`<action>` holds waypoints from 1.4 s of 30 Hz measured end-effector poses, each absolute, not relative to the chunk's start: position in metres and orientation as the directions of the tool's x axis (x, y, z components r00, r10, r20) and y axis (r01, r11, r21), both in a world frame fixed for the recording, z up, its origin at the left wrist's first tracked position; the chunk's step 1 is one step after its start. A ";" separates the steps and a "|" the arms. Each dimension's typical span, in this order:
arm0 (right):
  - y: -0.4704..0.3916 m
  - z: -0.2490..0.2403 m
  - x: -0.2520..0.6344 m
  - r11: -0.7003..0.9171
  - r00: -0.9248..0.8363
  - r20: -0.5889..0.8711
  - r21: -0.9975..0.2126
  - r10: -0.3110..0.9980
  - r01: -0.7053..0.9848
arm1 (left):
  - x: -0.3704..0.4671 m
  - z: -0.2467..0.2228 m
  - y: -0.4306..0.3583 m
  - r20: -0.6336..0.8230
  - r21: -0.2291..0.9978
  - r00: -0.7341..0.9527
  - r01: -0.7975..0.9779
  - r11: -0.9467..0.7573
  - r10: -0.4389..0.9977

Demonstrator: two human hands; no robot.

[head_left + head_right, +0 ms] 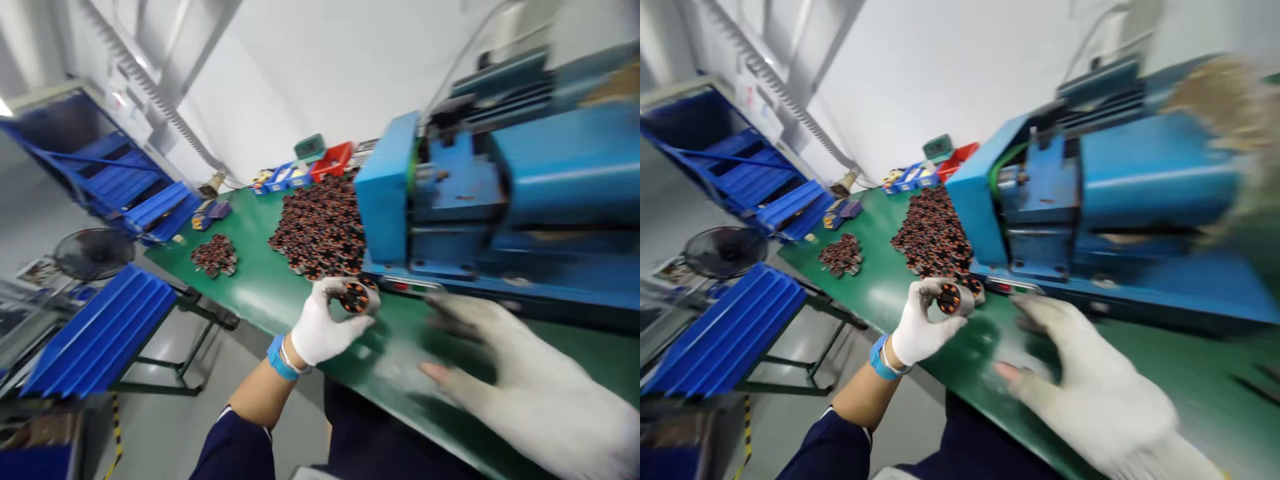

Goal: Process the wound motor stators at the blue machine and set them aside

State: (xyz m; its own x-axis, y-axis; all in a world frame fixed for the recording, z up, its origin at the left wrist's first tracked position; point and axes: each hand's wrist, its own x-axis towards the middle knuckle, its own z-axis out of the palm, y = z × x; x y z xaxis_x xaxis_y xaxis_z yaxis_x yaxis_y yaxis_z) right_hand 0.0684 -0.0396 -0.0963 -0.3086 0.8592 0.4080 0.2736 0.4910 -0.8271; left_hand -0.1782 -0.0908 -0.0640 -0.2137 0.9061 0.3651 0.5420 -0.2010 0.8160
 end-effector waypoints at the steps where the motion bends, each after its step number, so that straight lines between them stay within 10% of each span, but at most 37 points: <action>1: -0.041 -0.092 0.069 0.465 -0.310 0.384 -0.849 0.870 0.252 | -0.156 -0.064 -0.089 0.349 0.829 -0.134 0.506 -0.239 0.927; 12: 0.001 -0.057 0.092 0.166 -0.011 0.169 -0.977 0.986 -0.131 | -0.046 -0.033 -0.007 0.301 0.877 -0.020 0.400 -0.268 0.954; 42: -0.002 -0.047 0.090 0.133 0.173 0.092 -0.962 0.981 -0.240 | -0.031 -0.014 -0.003 0.413 0.796 0.028 0.474 -0.376 0.910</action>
